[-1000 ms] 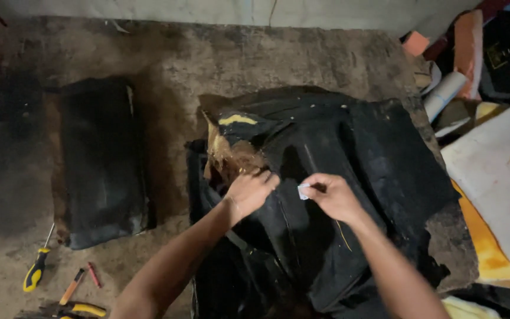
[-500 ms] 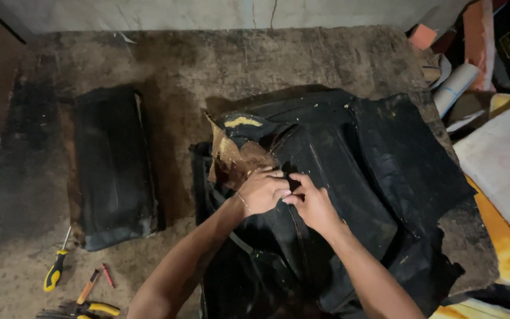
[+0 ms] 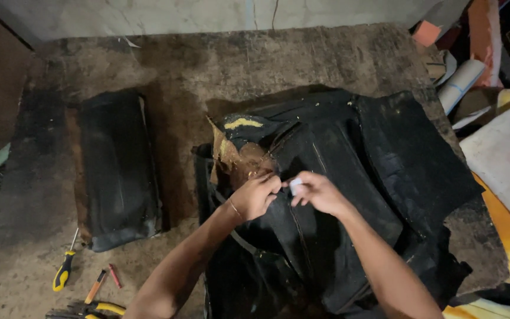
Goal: The person pulls apart a black fabric furniture cover by hand, peeling the material away from internal foam and batting layers on a wooden workbench.
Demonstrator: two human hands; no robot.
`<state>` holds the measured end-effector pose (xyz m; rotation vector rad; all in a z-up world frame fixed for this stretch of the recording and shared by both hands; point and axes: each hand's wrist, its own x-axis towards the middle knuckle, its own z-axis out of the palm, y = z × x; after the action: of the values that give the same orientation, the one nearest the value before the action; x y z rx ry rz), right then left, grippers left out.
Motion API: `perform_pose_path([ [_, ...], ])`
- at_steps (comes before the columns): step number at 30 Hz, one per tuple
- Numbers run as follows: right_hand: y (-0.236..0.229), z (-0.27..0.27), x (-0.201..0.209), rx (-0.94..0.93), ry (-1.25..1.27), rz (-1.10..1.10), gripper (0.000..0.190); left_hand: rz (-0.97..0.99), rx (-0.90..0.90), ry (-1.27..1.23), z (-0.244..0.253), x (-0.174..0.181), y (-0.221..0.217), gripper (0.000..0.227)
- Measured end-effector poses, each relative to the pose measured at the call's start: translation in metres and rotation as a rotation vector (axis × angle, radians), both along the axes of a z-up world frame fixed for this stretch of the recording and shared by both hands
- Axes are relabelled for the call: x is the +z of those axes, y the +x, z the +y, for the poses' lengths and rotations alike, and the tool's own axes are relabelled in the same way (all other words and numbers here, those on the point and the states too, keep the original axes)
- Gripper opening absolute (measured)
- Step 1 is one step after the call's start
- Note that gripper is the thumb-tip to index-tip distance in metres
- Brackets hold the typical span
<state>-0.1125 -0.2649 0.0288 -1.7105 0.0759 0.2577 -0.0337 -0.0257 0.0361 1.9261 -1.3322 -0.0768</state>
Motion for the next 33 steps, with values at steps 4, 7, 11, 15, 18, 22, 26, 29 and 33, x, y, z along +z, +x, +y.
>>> perform_pose_path([
  [4, 0.021, 0.009, -0.017, 0.163, -0.026, 0.016, 0.008, -0.052, 0.078, -0.007, -0.004, -0.027, -0.003, 0.011],
  [7, 0.031, 0.017, 0.033, 0.4, -0.486, -0.067, 0.02, -0.087, 0.146, -0.031, -0.005, -0.046, 0.001, 0.017],
  [11, 0.032, 0.01, 0.059, 0.612, -0.773, -0.033, 0.031, -0.059, 0.141, -0.053, -0.008, -0.046, 0.001, 0.02],
  [15, 0.026, -0.005, 0.051, 0.663, -0.907, -0.017, 0.046, -0.285, 0.175, 0.016, -0.008, -0.026, -0.005, 0.017],
  [18, 0.015, 0.009, 0.079, 0.573, -0.89, -0.028, 0.037, -0.283, 0.174, 0.186, -0.018, -0.023, -0.011, 0.035],
  [22, 0.007, 0.007, 0.073, 0.469, -0.913, 0.04, 0.036, -0.299, 0.211, 0.335, -0.011, -0.028, -0.016, 0.037],
  [26, -0.002, 0.007, 0.064, 0.303, -0.938, 0.04, 0.024, -0.452, 0.232, 0.343, -0.007, -0.026, -0.027, 0.021],
  [29, -0.005, 0.014, 0.074, 0.275, -0.91, 0.02, 0.021, -0.479, 0.239, 0.29, -0.007, -0.025, -0.038, 0.018],
  [33, -0.007, 0.016, 0.095, 0.271, -0.995, 0.024, 0.025, -0.472, 0.218, 0.243, -0.023, -0.015, -0.04, 0.018],
])
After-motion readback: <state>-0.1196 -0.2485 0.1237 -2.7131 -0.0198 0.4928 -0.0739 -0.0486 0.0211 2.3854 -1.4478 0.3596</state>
